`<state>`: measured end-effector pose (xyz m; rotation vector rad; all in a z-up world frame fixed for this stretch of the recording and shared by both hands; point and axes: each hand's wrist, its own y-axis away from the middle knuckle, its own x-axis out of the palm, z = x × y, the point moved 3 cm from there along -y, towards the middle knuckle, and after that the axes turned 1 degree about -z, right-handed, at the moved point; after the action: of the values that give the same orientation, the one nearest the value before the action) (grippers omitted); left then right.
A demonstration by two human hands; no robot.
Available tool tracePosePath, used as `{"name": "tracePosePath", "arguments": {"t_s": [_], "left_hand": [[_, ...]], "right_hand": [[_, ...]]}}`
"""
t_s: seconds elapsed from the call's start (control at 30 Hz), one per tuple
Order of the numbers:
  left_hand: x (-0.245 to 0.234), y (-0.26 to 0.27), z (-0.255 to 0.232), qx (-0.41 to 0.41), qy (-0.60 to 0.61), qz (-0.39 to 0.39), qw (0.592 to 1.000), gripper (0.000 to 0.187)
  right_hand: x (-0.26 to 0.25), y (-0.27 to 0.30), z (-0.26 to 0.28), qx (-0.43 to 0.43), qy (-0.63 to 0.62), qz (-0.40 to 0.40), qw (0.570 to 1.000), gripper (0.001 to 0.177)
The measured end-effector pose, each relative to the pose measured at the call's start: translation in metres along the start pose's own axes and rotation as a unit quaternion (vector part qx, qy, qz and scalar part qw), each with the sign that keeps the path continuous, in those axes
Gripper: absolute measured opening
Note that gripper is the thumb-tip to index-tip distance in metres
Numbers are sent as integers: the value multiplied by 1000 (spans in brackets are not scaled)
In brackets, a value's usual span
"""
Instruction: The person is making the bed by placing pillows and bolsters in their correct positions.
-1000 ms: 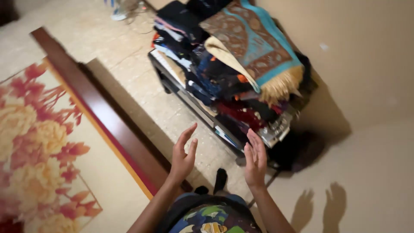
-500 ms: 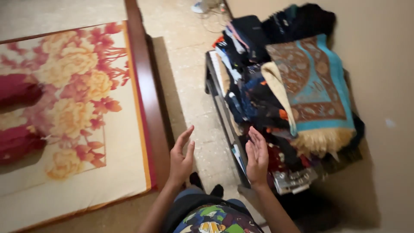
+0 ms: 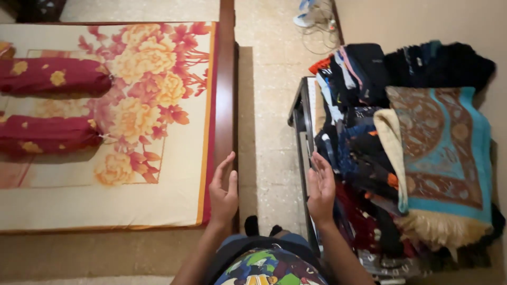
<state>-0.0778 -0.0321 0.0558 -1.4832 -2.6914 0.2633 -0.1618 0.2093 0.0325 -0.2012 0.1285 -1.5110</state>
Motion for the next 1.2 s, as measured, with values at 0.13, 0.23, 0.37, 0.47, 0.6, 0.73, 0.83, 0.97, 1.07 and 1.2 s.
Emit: {"name": "tracePosePath", "arguments": {"t_s": [0.13,0.23,0.37,0.47,0.6,0.73,0.83,0.97,1.07,1.2], "left_hand": [[-7,-4,6,5,-15,-44,999,39],[-6,-14,7,3,-1,-65,998,41],[2,-22,13,-9,-1,-89,996,40],[15,-38,18,-6,14,-92,996,41],[37,-62,11,-19,21,-86,996,42],[57,-85,22,-11,27,-86,996,41],[72,-111,35,-9,17,-85,996,41],[81,-155,44,-20,22,-83,996,41],[89,-200,55,-17,15,-82,996,42],[92,-273,69,4,45,-73,996,42]], "right_hand": [[9,-14,2,1,-5,27,1000,45],[12,-32,-8,-6,-4,43,999,46],[12,-53,-11,2,-4,60,998,46],[9,-74,-16,-1,-10,63,998,47],[1,-99,-25,26,-12,59,998,47],[-2,-128,-33,12,12,71,997,48],[-4,-159,-46,7,-24,81,996,49],[9,-207,-57,12,3,74,997,49],[25,-250,-64,6,10,76,997,49],[56,-311,-71,1,-13,73,997,49]]}}
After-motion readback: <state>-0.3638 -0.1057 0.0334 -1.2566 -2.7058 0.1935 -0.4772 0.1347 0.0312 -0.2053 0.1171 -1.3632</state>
